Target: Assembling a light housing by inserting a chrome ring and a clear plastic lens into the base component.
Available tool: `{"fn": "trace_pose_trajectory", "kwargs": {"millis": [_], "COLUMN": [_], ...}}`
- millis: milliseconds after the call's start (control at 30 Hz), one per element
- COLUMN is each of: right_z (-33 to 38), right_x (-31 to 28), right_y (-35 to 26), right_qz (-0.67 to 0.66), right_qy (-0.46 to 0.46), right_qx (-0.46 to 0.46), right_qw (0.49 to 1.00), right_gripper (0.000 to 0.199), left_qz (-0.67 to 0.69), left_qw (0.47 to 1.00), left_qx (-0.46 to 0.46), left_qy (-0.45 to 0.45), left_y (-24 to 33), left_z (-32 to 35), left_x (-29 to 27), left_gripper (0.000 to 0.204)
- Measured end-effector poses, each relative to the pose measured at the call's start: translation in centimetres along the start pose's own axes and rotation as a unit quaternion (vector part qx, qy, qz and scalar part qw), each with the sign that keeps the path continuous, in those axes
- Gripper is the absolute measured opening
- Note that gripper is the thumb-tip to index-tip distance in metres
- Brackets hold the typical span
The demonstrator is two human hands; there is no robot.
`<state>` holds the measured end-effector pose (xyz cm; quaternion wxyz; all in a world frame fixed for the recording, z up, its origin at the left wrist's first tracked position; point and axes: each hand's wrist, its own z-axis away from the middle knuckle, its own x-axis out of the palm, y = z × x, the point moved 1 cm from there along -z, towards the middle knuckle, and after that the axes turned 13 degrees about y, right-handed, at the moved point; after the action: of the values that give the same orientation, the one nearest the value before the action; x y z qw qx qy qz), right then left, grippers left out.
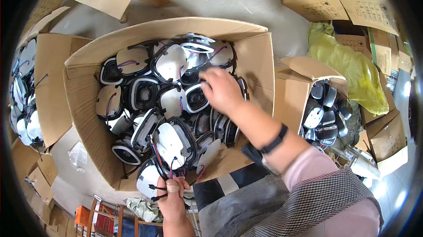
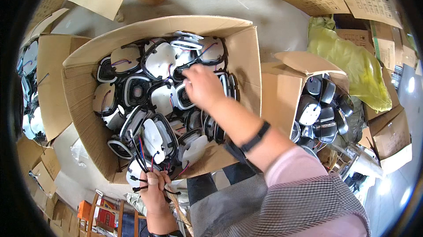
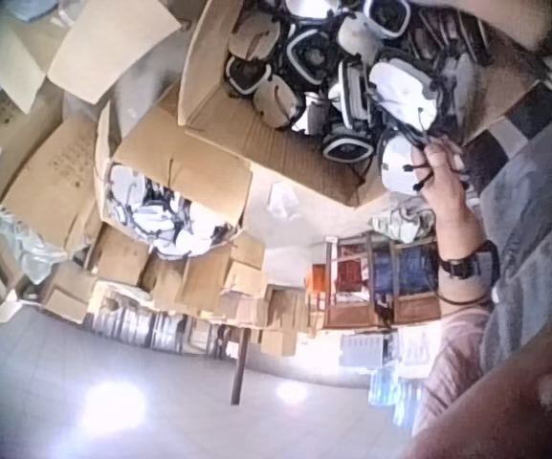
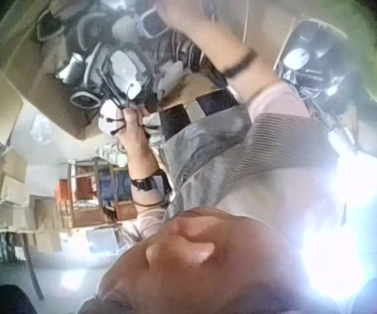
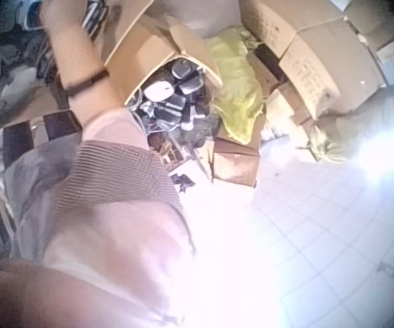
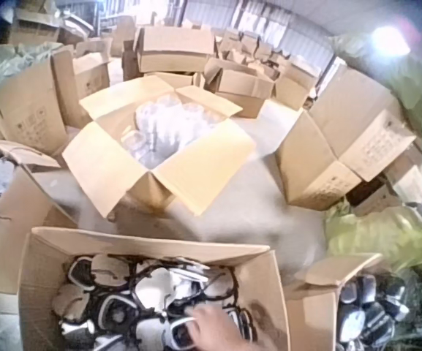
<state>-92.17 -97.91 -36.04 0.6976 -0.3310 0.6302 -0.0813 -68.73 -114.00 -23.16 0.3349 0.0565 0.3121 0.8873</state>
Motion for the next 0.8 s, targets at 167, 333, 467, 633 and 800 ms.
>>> {"fn": "trace_pose_trajectory", "kwargs": {"millis": [167, 333, 467, 633, 800], "right_z": [-3.6, -3.9, -0.1, 7.6, 12.8], "right_x": [9.7, 9.0, 2.5, -4.9, -5.3], "right_y": [11.4, 9.6, 3.9, -8.4, -14.8], "right_qz": [0.229, 0.198, 0.001, -0.18, -0.246], "right_qy": [-0.017, -0.166, -0.071, -0.244, -0.313], "right_qx": [-0.147, -0.095, -0.079, -0.054, -0.036], "right_qw": [0.962, 0.961, 0.994, 0.951, 0.917], "right_gripper": [0.033, 0.02, 0.011, 0.012, 0.015], "left_qz": [-0.029, -0.058, -0.048, 0.008, -0.079], "left_qw": [0.999, 0.994, 0.995, 0.996, 0.994], "left_qx": [0.026, 0.09, 0.008, -0.023, 0.049], "left_qy": [-0.014, 0.008, 0.088, 0.091, 0.062], "left_y": [-0.5, -0.5, -0.4, -0.6, 0.7], "left_z": [-1.2, -1.4, -1.3, -0.4, 1.0], "left_x": [0.3, -0.8, -0.1, 1.1, 2.1], "left_gripper": [0.023, 0.026, 0.02, 0.017, 0.017]}}
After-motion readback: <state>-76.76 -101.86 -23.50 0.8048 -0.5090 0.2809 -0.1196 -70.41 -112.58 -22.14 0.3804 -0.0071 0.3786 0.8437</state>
